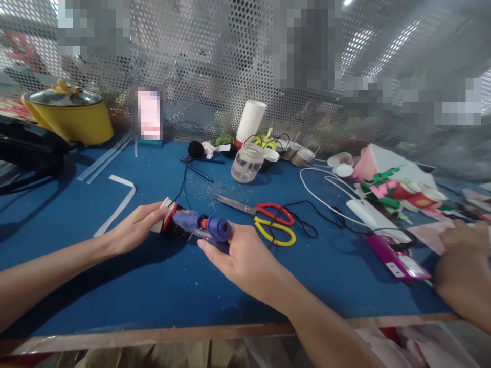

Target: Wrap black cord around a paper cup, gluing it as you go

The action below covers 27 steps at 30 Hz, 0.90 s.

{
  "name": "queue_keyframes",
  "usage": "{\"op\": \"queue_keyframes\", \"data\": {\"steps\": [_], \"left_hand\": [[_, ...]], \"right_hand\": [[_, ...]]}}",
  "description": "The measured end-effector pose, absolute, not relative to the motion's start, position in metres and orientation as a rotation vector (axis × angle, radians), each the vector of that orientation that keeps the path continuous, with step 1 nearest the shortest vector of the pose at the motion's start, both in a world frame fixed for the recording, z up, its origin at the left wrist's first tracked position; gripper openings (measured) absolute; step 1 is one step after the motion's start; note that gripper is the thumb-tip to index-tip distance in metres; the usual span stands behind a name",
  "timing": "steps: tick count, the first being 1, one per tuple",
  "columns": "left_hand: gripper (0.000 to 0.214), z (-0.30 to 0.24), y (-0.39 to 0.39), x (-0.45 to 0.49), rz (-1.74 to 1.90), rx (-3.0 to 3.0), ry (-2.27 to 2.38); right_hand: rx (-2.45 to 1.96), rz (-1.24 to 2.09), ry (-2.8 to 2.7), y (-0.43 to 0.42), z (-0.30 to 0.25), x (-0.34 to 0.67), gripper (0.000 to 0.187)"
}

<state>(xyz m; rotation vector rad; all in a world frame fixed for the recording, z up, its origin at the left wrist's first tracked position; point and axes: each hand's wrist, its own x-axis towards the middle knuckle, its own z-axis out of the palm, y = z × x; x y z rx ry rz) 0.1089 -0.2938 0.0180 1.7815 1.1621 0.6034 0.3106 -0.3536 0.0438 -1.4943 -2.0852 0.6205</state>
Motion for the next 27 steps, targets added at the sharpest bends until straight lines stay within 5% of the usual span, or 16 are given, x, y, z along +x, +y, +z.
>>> {"op": "queue_keyframes", "data": {"steps": [13, 27], "left_hand": [[0.033, 0.02, -0.292, 0.114, 0.666, 1.673, 1.199], [0.031, 0.018, -0.297, 0.105, 0.674, 2.028, 1.082]], "right_hand": [[-1.403, 0.509, -2.18, -0.356, 0.042, 0.307, 0.015], [-1.489, 0.985, -1.835, -0.347, 0.049, 0.317, 0.025]]}}
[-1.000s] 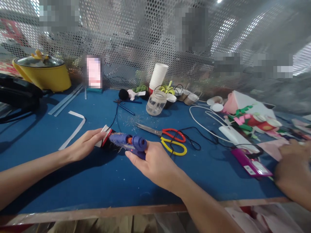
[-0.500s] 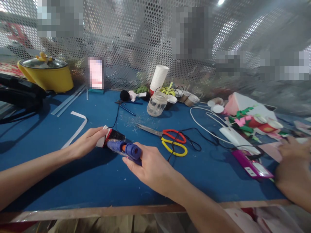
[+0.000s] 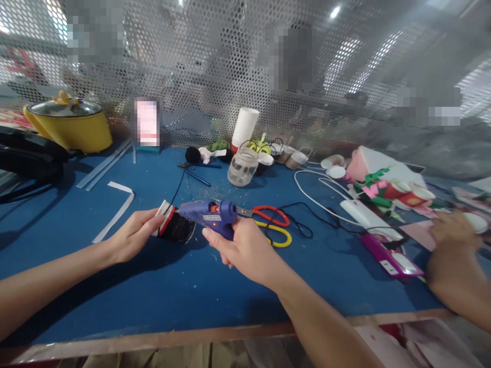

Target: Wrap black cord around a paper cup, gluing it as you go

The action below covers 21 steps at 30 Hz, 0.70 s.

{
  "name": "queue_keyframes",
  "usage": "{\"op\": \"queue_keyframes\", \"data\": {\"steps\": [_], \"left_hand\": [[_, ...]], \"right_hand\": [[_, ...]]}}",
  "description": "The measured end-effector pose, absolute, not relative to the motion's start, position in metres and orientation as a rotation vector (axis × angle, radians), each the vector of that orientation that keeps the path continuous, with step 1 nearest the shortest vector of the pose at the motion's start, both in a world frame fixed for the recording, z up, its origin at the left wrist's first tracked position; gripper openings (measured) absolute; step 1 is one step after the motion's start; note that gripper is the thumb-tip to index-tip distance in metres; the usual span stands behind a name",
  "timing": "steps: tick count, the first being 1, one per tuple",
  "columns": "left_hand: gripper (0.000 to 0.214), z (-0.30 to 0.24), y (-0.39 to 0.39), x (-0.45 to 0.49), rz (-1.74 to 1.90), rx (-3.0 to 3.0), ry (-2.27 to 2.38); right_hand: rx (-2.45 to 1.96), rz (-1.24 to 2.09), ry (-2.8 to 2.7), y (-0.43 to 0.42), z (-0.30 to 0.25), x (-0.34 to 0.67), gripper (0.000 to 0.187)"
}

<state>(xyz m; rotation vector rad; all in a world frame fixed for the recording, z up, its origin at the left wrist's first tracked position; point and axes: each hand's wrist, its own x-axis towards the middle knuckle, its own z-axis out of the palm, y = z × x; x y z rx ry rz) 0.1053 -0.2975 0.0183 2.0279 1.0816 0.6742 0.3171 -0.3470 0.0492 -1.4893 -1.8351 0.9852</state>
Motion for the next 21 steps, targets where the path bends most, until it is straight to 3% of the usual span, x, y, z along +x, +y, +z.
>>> {"op": "queue_keyframes", "data": {"steps": [12, 21], "left_hand": [[0.028, 0.02, -0.299, 0.103, 0.705, 2.153, 1.034], [0.033, 0.018, -0.294, 0.101, 0.721, 2.0, 1.107]], "right_hand": [[-1.313, 1.224, -1.653, -0.329, 0.049, 0.324, 0.022], [-1.456, 0.913, -1.179, -0.255, 0.075, 0.359, 0.018]]}}
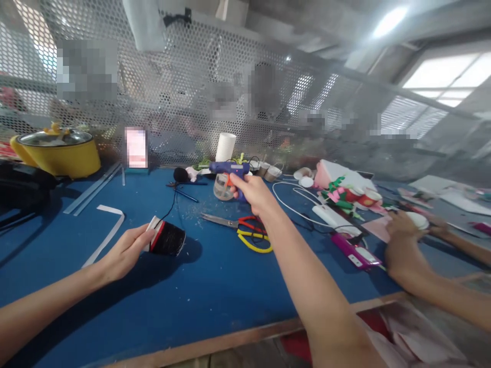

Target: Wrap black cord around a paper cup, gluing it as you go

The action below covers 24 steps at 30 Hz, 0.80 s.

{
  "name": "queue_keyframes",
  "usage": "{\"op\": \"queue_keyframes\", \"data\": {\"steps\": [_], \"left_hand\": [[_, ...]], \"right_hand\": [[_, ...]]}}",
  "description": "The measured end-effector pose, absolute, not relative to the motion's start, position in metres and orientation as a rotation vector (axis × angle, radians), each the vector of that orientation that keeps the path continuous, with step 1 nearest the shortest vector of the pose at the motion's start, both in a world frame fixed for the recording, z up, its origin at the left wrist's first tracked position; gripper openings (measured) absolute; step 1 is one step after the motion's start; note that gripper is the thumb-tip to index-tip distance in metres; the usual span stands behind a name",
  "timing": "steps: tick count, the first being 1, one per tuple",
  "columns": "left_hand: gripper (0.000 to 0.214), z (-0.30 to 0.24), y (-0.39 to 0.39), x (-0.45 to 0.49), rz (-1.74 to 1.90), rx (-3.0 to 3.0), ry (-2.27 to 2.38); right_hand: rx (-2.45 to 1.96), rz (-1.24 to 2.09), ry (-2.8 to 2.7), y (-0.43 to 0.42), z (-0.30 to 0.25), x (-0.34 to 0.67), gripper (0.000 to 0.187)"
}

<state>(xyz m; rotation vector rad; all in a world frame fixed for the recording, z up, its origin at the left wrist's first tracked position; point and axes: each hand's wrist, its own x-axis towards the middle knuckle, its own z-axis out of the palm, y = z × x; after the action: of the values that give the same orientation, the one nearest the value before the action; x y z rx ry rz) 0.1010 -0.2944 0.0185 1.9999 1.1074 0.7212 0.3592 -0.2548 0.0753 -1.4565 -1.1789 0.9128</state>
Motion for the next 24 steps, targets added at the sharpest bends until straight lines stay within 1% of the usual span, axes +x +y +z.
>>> {"op": "queue_keyframes", "data": {"steps": [2, 6, 9, 12, 13, 16, 18, 21, 24], "left_hand": [[0.033, 0.018, -0.295, 0.101, 0.732, 1.995, 1.101], [0.033, 0.017, -0.296, 0.101, 0.737, 1.978, 1.098], [0.032, 0.017, -0.297, 0.102, 0.735, 1.965, 1.078], [0.032, 0.017, -0.298, 0.103, 0.75, 1.956, 1.046], [0.032, 0.017, -0.298, 0.103, 0.751, 1.952, 1.04], [0.032, 0.017, -0.299, 0.104, 0.743, 1.951, 1.024], [0.032, 0.017, -0.299, 0.104, 0.738, 1.958, 1.02], [0.031, 0.018, -0.299, 0.104, 0.741, 1.968, 1.046], [0.031, 0.019, -0.3, 0.105, 0.736, 1.973, 1.072]], "right_hand": [[-1.531, 0.923, -1.14, -0.233, 0.079, 0.366, 0.023], [-1.663, 1.017, -1.094, -0.2, 0.076, 0.373, 0.024], [-1.718, 1.071, -1.108, -0.191, 0.072, 0.378, 0.028], [-1.753, 1.05, -1.159, -0.19, 0.071, 0.385, 0.025], [-1.766, 1.022, -1.179, -0.191, 0.07, 0.388, 0.027], [-1.815, 0.857, -1.235, -0.197, 0.073, 0.394, 0.032], [-1.846, 0.666, -1.259, -0.205, 0.078, 0.396, 0.03], [-1.827, 0.326, -1.278, -0.226, 0.087, 0.387, 0.02], [-1.698, 0.129, -1.362, -0.254, 0.084, 0.356, 0.024]]}}
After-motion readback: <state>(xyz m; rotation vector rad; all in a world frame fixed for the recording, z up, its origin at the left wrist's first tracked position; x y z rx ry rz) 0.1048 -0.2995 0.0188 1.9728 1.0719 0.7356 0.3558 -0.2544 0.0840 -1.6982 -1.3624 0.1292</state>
